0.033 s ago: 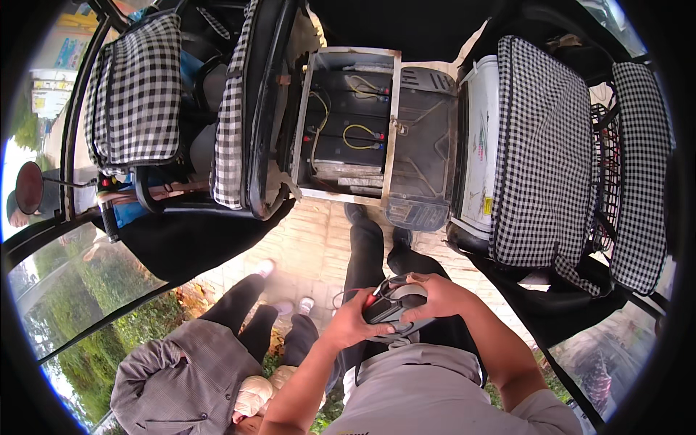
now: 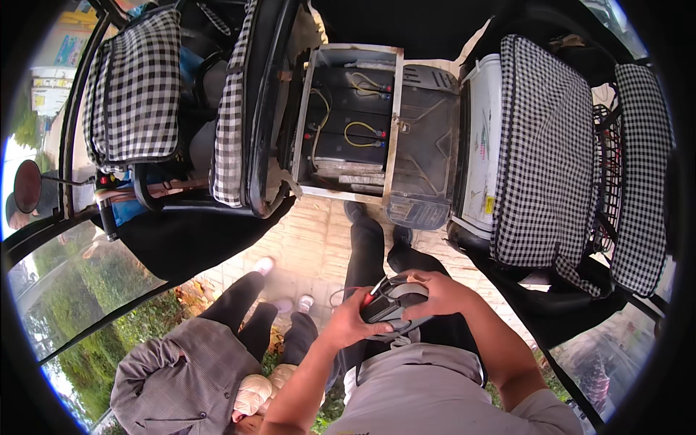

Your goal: The person uses a handheld battery tester to check the voltage of batteries inside an electric three-wheeled vehicle. They connect the tester leads to the battery terminals, observe the gauge, and then sit in the vehicle to attempt starting it by turning the key and pressing the throttle.

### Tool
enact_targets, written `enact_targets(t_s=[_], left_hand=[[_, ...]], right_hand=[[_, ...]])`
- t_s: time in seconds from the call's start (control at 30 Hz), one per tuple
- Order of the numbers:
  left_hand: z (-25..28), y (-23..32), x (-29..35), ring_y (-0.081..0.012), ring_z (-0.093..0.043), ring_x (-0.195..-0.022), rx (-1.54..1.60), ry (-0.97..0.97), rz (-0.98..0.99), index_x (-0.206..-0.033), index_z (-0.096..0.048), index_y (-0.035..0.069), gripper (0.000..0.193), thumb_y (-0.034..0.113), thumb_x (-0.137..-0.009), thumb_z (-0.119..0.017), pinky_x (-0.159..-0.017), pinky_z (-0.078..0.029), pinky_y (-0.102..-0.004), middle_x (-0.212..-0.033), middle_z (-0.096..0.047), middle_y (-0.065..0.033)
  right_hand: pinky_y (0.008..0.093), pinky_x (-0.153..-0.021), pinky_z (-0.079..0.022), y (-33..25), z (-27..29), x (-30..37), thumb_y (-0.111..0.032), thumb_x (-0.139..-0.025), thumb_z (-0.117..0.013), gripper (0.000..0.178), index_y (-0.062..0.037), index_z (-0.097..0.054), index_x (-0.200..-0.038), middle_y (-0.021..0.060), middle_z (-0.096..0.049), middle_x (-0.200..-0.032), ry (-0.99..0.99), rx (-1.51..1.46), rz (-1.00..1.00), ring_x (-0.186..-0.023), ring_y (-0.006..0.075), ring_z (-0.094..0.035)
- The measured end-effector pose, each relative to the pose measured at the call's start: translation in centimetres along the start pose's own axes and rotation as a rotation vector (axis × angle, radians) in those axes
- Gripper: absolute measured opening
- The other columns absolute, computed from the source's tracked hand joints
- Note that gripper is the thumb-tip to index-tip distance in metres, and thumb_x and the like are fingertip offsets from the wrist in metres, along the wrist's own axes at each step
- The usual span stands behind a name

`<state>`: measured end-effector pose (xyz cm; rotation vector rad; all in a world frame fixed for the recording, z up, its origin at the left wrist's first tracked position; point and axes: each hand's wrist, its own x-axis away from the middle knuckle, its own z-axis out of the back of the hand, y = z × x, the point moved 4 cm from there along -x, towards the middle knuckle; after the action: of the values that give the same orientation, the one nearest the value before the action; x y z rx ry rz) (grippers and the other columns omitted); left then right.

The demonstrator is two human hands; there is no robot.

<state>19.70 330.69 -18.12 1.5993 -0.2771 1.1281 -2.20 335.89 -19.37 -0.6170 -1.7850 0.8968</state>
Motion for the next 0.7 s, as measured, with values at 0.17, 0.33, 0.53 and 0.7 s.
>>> enact_targets(t_s=[0.17, 0.33, 0.53, 0.7], left_hand=[[3.7, -4.3, 1.1, -0.0291, -0.067, -0.098, -0.197, 0.289, 0.074, -0.133, -0.054, 0.002, 0.091, 0.041, -0.061, -0.095, -0.086, -0.053, -0.0379, -0.108, -0.067, -0.0174], [8.8, -8.4, 1.9, -0.0317, -0.067, -0.09, -0.188, 0.506, 0.221, -0.117, -0.059, 0.001, 0.073, 0.034, -0.063, -0.095, -0.081, -0.055, -0.0398, -0.1, -0.067, -0.0156], [12.3, -10.4, 2.7, -0.036, -0.065, -0.1, -0.376, 0.493, 0.308, -0.112, -0.062, 0.004, 0.063, 0.047, -0.072, -0.085, -0.086, -0.053, -0.0448, -0.105, -0.066, -0.0182], [11.5, -12.4, 3.6, -0.0374, -0.062, -0.106, -0.313, 0.491, 0.312, -0.124, -0.054, 0.004, 0.075, 0.053, -0.074, -0.081, -0.09, -0.051, -0.0453, -0.11, -0.065, -0.0169]], right_hand=[[0.0289, -0.083, -0.054, 2.5, 2.8, -4.2, -0.017, -0.091, -0.075, 0.038, 0.0026, -0.059, -0.12, 0.0084, -0.067, -0.107, 0.317, -0.394, -0.046, -0.095, 0.0133, -0.066], [0.03, -0.082, -0.054, 3.2, 6.4, -12.5, -0.023, -0.092, -0.074, 0.031, 0.0018, -0.065, -0.107, 0.01, -0.072, -0.099, 0.499, -0.077, -0.033, -0.088, 0.0159, -0.068], [0.0288, -0.077, -0.054, 4.0, 9.2, -29.6, -0.007, -0.091, -0.068, 0.014, -0.0002, -0.068, -0.103, 0.0088, -0.071, -0.092, 0.445, 0.1, 0.205, -0.085, 0.0153, -0.067], [0.0317, -0.087, -0.052, 11.9, 9.5, -44.5, -0.003, -0.092, -0.063, 0.021, 0.0006, -0.067, -0.112, 0.0119, -0.072, -0.103, 0.268, 0.15, 0.219, -0.101, 0.0193, -0.068]])
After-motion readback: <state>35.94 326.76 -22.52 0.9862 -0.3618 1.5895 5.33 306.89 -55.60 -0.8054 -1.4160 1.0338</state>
